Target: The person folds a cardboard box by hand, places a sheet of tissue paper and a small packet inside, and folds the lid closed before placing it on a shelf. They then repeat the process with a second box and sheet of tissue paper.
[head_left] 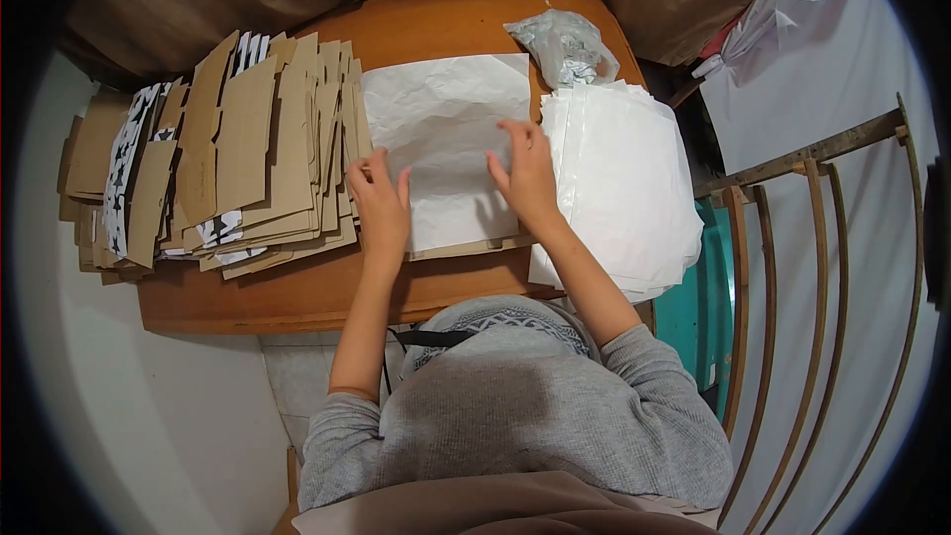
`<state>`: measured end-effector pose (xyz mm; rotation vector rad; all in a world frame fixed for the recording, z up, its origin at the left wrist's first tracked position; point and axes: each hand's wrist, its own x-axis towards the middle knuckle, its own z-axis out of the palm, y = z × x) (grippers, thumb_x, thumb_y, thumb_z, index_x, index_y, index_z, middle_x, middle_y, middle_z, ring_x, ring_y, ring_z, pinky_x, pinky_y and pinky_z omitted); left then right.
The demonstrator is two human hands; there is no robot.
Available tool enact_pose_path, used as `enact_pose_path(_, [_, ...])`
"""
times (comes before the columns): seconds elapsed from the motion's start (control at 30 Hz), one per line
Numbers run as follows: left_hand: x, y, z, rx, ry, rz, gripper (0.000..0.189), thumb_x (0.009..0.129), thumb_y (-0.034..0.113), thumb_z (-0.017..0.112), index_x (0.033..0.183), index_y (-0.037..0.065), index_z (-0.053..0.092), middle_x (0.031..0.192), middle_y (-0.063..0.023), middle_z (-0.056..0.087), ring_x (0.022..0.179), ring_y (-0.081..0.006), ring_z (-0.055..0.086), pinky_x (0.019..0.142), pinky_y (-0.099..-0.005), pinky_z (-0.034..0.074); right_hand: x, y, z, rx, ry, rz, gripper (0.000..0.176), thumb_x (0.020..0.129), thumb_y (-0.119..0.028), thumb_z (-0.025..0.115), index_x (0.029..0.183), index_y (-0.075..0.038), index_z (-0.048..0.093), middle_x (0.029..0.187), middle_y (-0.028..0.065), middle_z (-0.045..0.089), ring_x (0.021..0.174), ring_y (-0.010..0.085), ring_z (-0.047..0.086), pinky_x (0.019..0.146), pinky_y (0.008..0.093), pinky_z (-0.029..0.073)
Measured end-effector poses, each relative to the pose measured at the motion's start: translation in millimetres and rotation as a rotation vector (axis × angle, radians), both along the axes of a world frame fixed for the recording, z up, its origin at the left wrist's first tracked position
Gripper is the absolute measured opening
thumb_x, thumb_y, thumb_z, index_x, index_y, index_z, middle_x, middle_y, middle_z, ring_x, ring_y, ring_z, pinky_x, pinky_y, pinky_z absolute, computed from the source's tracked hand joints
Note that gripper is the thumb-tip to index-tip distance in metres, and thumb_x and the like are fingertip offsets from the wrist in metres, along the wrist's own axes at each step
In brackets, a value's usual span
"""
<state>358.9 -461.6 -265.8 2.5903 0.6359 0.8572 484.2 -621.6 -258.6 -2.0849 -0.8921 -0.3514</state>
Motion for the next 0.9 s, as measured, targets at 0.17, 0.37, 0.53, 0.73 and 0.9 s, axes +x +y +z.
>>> enact_pose_path(0.17, [15.2,26.5,-10.0,-0.534,-0.093,0.101,0.044,0.087,0.015,0.062,0.125,0.003,0.042,0.083,-0.0149,0.056,0.074,-0.0282,0.057,0.071,-0.0369,0.048,29.8,-1.7,-31.5,0.148,0.116,-0.101,0.051,0.083,-0.01,0.063,0.127,-0.001,0.039,0.107,0.0204,0.053,0.096,0.0347,0.053,0.083,0.0419,0.044])
enact_pose_path(0.37, [14.7,54.8,-17.3,-0.439,0.098,0.008,0.026,0.083,0.01,0.063,0.106,0.0,0.056,0.07,-0.0113,0.059,0.063,-0.0197,0.056,0.062,-0.032,0.045,40.8,-12.8,-39.8,0.116,0.568,-0.073,0.04,0.081,-0.017,0.069,0.112,0.003,0.056,0.079,0.014,0.061,0.072,0.0292,0.059,0.069,0.0358,0.048])
enact_pose_path(0.53, [17.8,68.2,-11.2,-0.519,0.095,-0.049,0.016,0.081,0.008,0.062,0.093,-0.002,0.061,0.07,-0.0126,0.06,0.061,-0.0205,0.056,0.061,-0.0312,0.043,52.0,-16.5,-43.0,-0.047,0.483,-0.017,0.026,0.076,-0.021,0.074,0.084,0.003,0.067,0.085,0.0147,0.062,0.078,0.0303,0.058,0.073,0.0377,0.047])
enact_pose_path(0.73, [20.4,75.8,-17.5,-0.533,0.061,-0.079,0.017,0.078,0.009,0.066,0.09,-0.002,0.064,0.072,-0.0118,0.064,0.062,-0.0192,0.057,0.062,-0.0299,0.044,50.5,-14.2,-36.3,-0.204,0.382,-0.052,0.029,0.069,-0.026,0.078,0.074,0.0,0.067,0.091,0.0118,0.06,0.091,0.0308,0.052,0.078,0.0396,0.045])
enact_pose_path(0.9, [14.5,73.4,-13.7,-0.635,0.123,-0.069,0.021,0.074,0.008,0.071,0.092,-0.002,0.066,0.07,-0.0112,0.064,0.061,-0.0172,0.056,0.062,-0.0296,0.044,43.4,-17.6,-27.3,-0.354,0.276,-0.081,0.03,0.064,-0.025,0.081,0.07,-0.001,0.065,0.09,0.0095,0.058,0.091,0.0296,0.051,0.077,0.0396,0.045])
